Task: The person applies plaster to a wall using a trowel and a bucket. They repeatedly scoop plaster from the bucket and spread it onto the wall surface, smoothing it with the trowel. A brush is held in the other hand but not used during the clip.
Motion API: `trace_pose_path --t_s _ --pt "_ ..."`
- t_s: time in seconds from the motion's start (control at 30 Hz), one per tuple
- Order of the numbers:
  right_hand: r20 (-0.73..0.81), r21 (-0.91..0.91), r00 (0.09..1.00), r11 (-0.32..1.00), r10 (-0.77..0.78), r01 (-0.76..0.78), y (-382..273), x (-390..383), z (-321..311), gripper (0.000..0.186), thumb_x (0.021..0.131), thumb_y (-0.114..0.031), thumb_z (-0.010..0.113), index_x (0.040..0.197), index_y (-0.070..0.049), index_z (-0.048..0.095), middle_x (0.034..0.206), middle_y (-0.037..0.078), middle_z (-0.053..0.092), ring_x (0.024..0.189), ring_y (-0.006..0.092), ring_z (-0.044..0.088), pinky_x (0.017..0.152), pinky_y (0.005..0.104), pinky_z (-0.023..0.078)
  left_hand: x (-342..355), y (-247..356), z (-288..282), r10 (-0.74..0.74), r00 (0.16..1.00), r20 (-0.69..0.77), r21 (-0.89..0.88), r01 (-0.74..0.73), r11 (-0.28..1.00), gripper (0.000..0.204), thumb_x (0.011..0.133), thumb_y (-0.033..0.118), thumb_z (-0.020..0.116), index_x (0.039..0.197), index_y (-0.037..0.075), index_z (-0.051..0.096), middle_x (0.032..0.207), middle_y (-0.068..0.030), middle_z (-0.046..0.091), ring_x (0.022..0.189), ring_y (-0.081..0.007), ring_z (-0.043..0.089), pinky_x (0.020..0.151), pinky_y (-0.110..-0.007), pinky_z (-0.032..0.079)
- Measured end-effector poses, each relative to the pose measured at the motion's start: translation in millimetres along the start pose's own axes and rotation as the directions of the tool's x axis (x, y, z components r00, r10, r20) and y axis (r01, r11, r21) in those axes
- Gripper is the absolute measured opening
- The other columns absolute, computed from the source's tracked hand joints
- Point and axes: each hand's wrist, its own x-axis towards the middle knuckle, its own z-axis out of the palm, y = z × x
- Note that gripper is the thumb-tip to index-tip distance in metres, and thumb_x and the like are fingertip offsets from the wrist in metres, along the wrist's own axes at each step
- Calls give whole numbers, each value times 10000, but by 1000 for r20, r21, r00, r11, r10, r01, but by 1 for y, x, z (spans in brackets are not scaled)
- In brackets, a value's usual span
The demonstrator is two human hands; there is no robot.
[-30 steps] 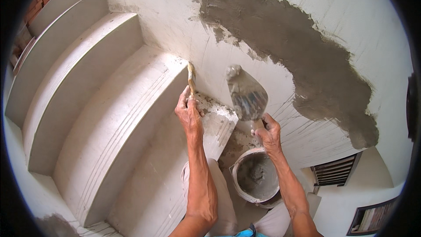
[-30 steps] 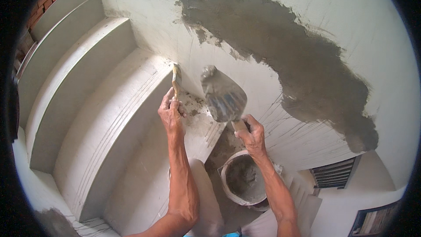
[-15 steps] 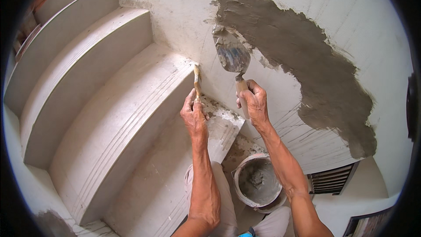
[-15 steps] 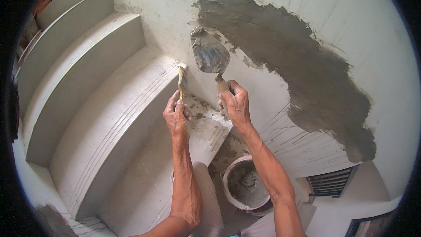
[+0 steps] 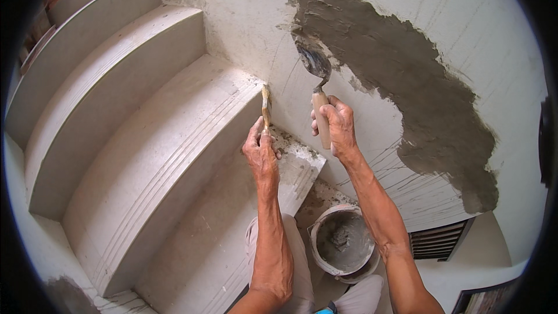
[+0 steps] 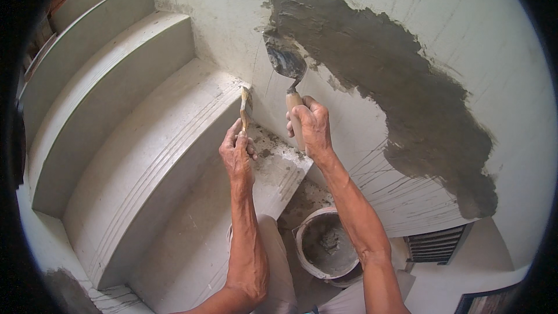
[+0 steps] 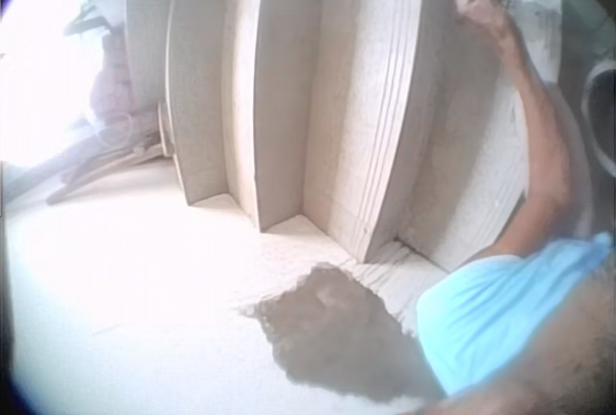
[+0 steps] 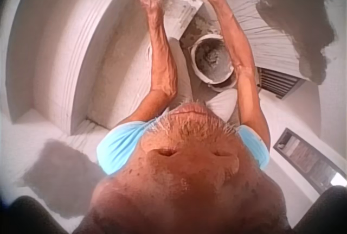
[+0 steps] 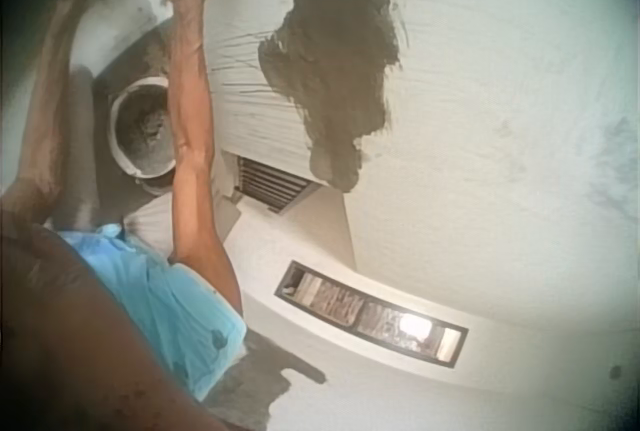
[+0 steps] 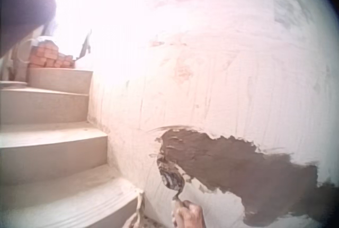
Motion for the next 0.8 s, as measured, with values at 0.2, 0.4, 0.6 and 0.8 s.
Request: trace_pose_path --t_s 0.2,0.4,0.6,0.8 --pt "34 5 999 1000 28 -29 -2 0 -2 304 918 -193 509 1098 33 604 792 82 616 610 134 595 538 303 537 -1 2 0 -5 1000 -7 8 5 1000 433 975 139 561 1366 -47 551 753 -21 549 581 -62 508 443 -219 431" --pt "67 52 998 998 18 -21 -10 1 -2 330 929 -230 522 1077 56 595 794 105 620 607 149 612 515 302 544 -1 1 -1 10 1000 -3 0 -10 1000 447 965 134 560 1366 -62 544 746 -23 549 577 -62 508 442 -221 431" --pt "152 232 985 966 77 -111 -30 -2 -4 360 1000 -246 480 1167 57 581 808 104 627 631 166 624 535 333 557 -1 4 0 28 1000 9 15 -28 999 457 960 141 554 1366 -68 541 743 -24 548 568 -64 505 443 -221 434" --pt "363 475 911 803 195 -361 -63 5 -21 525 984 -311 600 1333 63 480 926 118 621 736 174 625 628 361 570 -2 3 0 55 998 18 -10 -55 998 455 959 139 554 1366 -65 544 745 -24 548 577 -64 510 438 -223 433"
